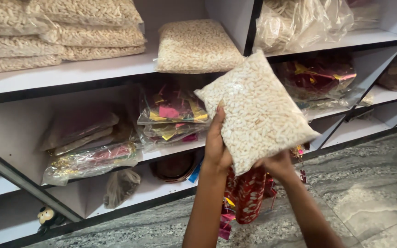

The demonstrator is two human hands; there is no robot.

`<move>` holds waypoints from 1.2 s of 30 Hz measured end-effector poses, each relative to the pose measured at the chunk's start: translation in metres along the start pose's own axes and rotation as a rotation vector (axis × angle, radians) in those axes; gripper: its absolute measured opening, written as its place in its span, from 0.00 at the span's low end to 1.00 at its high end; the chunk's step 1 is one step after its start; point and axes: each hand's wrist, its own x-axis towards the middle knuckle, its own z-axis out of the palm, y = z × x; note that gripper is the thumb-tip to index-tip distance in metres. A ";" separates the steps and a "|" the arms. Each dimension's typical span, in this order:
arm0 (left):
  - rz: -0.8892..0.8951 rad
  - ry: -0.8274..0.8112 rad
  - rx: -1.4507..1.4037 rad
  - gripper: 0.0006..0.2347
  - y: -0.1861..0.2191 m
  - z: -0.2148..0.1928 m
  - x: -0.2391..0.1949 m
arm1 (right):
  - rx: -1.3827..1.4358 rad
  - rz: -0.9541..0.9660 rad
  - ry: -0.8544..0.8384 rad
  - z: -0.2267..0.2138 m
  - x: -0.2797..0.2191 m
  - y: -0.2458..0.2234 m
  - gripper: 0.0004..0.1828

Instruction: Organizing bags of puffed rice and decorative cloths on storage shelves in a store.

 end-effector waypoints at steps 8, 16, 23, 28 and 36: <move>-0.023 0.103 0.392 0.29 -0.004 -0.022 -0.004 | 1.003 0.265 0.051 -0.010 0.000 0.070 0.37; -0.048 0.180 0.601 0.30 0.021 -0.021 -0.011 | 0.135 -0.169 0.568 -0.062 0.029 -0.048 0.26; 0.156 0.227 0.829 0.29 0.013 -0.015 -0.001 | 0.585 -0.250 0.819 -0.117 0.014 -0.080 0.30; 0.093 0.135 0.820 0.29 -0.017 -0.027 0.005 | 0.331 -0.188 0.998 -0.057 0.007 -0.121 0.37; -0.051 0.437 0.914 0.34 -0.034 -0.063 0.012 | -0.640 -0.401 0.445 -0.016 0.009 -0.156 0.49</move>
